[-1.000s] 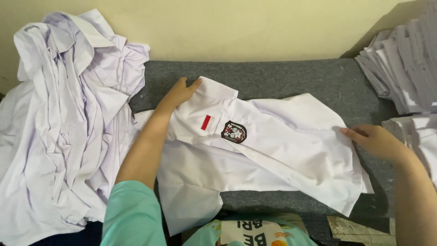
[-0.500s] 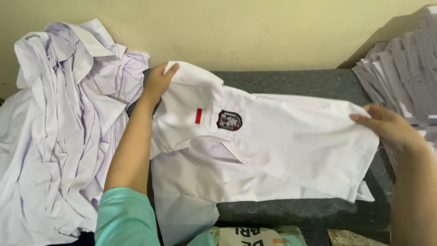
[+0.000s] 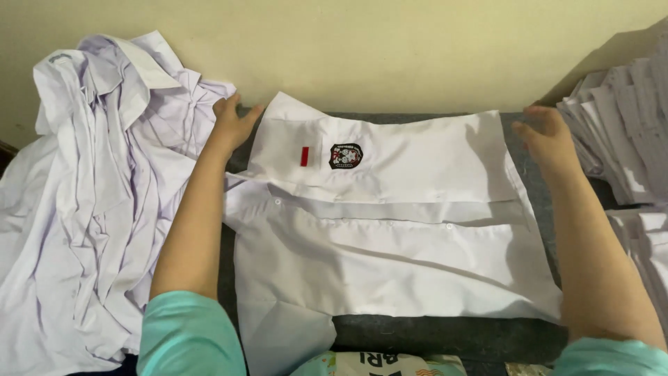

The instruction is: Folding and smoothing white school shirts on a work table in a factory.

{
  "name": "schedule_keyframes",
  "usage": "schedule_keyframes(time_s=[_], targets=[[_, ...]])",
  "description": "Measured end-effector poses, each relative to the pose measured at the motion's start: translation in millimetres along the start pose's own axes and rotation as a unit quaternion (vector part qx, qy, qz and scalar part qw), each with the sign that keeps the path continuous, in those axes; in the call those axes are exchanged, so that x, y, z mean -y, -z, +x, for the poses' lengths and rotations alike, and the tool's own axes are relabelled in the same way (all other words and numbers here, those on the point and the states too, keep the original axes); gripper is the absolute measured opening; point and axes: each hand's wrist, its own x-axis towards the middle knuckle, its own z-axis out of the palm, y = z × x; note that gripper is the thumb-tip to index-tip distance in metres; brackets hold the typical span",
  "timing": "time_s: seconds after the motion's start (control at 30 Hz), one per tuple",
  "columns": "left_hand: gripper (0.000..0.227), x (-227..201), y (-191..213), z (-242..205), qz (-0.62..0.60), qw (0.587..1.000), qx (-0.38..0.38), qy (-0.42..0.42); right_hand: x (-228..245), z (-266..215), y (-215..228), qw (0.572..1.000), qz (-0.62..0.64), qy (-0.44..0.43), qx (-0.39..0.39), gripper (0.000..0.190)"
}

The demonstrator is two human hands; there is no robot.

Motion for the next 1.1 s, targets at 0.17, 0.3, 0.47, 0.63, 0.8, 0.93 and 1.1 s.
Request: schedule_keyframes(time_s=[0.17,0.3,0.47,0.63,0.8,0.93,1.1], targets=[[0.077,9,53,-119,0.036,0.999,0.003,-0.031,45,-85,23,0.94,-0.252,-0.178,0.145,0.06],[0.075,73,59,-197,0.068,0.997,-0.016,-0.037,-41,-107,60,0.902,-0.342,-0.205,0.164,0.051],[0.061,70,36,-286,0.17,0.975,0.044,0.138,-65,-158,73,0.846,-0.443,-0.253,0.153,0.06],[0.051,94,-1,-301,0.236,0.967,0.035,0.095,-82,-180,64,0.846,-0.447,-0.256,0.138,0.061],[0.04,111,24,-308,0.11,0.992,-0.01,0.065,-35,-211,57,0.885,-0.396,-0.226,0.092,0.049],[0.043,110,46,-323,0.092,0.992,-0.04,0.08,-24,-230,58,0.894,-0.374,-0.228,0.099,0.045],[0.051,106,57,-336,0.121,0.979,0.017,0.165,-62,-244,77,0.901,-0.368,-0.22,0.074,0.05]])
